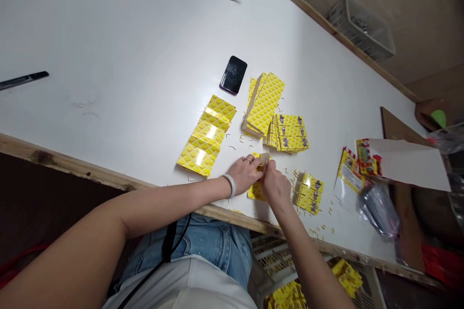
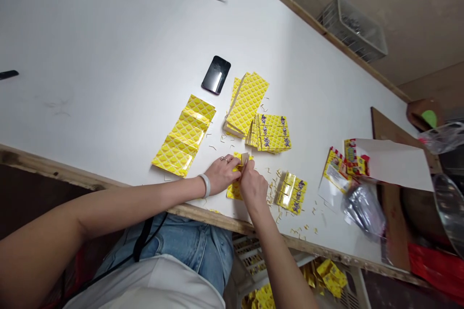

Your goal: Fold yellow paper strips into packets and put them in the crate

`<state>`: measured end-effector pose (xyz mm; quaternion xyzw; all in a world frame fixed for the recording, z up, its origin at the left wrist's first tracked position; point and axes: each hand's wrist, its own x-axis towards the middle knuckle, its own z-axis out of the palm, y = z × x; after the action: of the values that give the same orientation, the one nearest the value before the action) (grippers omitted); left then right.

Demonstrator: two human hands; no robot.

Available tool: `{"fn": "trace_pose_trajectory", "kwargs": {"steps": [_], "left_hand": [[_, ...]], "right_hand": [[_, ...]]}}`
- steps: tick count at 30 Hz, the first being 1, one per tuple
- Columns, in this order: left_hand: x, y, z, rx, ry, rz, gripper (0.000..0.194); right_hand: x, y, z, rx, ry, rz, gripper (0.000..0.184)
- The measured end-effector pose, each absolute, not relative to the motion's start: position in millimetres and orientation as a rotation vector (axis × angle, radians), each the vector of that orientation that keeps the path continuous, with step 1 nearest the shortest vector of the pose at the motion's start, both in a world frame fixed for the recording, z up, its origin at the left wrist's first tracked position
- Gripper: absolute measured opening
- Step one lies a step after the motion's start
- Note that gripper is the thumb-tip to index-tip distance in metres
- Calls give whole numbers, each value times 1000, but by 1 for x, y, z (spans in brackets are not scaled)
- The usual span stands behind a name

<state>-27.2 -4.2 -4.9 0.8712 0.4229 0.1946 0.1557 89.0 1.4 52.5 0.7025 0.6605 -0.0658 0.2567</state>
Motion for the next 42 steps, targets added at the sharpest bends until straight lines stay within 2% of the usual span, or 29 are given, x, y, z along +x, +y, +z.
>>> {"fn": "trace_pose_trajectory", "kwargs": {"steps": [3,7,9,13,15,18,29,38,42], "left_hand": [[-28,-2,-5,2505,1201,566,23],[-30,-2,-4,2470,1202,560,22],[-31,-2,-3,2452,1186,554,21],[-32,-3,-3,2490,1187,535,20],[-32,-3,-2,2530,1194,515,19],[-32,-4,0,2557,1180,485,18],[-34,-2,-1,2562,1095,519,15],[-37,-4,2,2416,1062,590,14],[-40,-1,8,2319,1007,645,32]], "right_hand": [[98,-6,54,2108,1921,-346,35],[119,-31,58,2337,2193,-916,64],[124,-48,56,2505,2254,-1053,68],[121,-69,42,2683,2294,-873,29],[117,-72,35,2688,2326,-711,20],[113,-71,30,2739,2345,-617,22],[110,-59,43,2634,2307,-799,19],[107,-63,38,2630,2299,-744,18],[105,-62,38,2658,2240,-742,18]]}}
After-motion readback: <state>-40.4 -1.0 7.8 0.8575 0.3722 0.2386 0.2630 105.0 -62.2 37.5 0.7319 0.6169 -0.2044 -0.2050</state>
